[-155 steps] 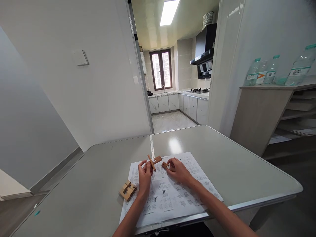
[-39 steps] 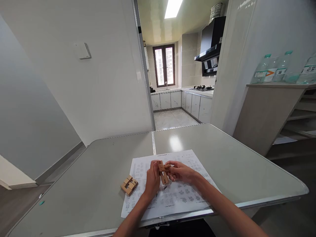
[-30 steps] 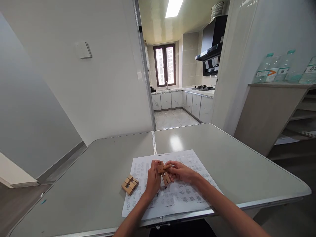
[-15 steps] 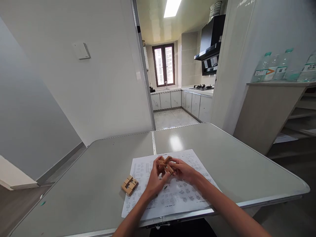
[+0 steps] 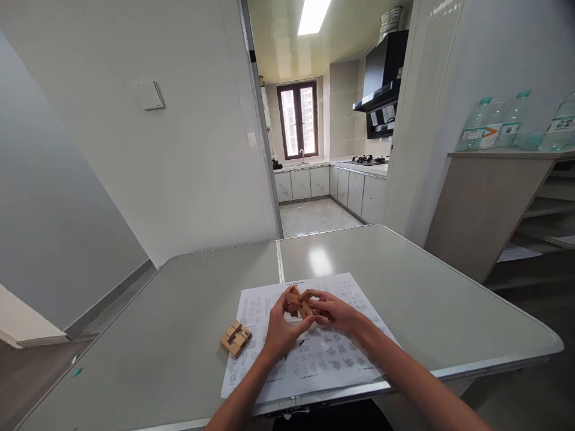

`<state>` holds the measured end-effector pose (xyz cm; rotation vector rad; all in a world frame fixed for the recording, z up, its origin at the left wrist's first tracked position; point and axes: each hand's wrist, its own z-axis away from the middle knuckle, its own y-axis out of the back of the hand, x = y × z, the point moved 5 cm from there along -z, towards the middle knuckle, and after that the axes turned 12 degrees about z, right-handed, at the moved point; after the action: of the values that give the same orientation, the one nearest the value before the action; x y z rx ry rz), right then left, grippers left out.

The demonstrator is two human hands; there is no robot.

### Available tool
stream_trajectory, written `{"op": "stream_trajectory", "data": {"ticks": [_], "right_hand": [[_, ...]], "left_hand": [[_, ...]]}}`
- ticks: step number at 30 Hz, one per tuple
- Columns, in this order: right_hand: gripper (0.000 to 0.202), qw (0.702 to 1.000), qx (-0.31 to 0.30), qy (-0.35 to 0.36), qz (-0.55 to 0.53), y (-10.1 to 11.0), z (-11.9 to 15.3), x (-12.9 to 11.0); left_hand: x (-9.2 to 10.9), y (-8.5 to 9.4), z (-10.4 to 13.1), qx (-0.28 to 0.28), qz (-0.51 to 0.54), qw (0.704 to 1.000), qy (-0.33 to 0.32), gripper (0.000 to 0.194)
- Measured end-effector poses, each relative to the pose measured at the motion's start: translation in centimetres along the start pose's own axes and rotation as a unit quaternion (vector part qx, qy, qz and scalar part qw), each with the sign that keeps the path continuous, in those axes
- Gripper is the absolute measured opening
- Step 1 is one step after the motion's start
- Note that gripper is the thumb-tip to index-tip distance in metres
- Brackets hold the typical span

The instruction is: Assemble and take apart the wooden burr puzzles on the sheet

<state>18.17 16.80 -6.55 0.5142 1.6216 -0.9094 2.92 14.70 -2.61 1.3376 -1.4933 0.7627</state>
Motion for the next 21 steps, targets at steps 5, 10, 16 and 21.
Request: {"op": "stream_trajectory", "data": {"ticks": [5,10,16,21], "right_hand": [[0.038,1.000,-0.016,-0.006,-0.007,0.0,0.2,-0.2],[0.042,1.000,-0.010,-0.015,-0.013,0.1,0.2,0.1],[0.035,0.999,0.036,0.000,-0.014,0.4,-0.1,0.6],[0.036,0.993,0.112,0.030,-0.005,1.3,-0.3,0.2]], "left_hand": [[-0.2,0.2,0.0,-0.016,0.000,1.000,-0.015,0.080],[-0.1,0.4,0.0,-0.016,-0.008,1.000,-0.019,0.083],[0.1,0.3,-0.3,-0.010,0.025,1.000,-0.003,0.072],[-0.4,0.4,-0.6,0.017,0.015,1.000,-0.006,0.060]]}}
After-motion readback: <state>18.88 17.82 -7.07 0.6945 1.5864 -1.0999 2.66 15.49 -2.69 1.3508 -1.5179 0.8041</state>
